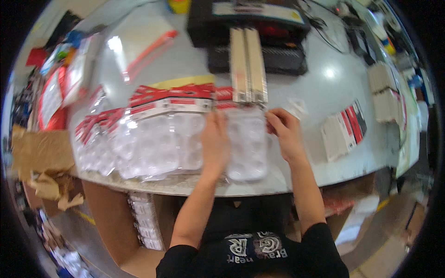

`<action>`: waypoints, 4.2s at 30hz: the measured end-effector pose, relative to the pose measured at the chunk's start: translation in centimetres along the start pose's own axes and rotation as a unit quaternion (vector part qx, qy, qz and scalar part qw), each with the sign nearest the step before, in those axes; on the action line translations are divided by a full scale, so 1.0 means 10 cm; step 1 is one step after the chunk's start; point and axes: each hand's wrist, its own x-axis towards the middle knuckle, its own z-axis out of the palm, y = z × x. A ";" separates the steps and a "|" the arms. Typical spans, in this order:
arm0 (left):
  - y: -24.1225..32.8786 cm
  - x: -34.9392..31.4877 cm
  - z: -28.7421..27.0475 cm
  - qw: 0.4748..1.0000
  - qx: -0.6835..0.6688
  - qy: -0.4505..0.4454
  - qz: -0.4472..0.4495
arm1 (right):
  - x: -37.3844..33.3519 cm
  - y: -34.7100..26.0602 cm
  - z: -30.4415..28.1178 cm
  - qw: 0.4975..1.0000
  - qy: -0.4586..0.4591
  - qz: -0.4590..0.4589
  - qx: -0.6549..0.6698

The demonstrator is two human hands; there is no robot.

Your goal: The person repeatedly places white plastic mixing palettes into clear plastic bags, inserts red Artix header cards, and seals each unit using a heat-sealing machine. The person stacks the finished packages and places them into a cardboard box.

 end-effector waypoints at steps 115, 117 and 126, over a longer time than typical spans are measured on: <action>-0.30 -1.48 -1.06 0.928 -0.356 -0.072 -0.078 | -1.65 0.40 0.06 0.995 -0.070 -0.026 -0.059; -0.30 -1.46 -1.05 0.928 -0.364 -0.056 -0.047 | -1.65 0.40 0.04 0.998 -0.040 -0.016 -0.047; -0.20 -1.45 -0.97 0.951 -0.297 -0.011 -0.081 | -1.54 0.26 0.01 0.989 -0.111 -0.023 -0.099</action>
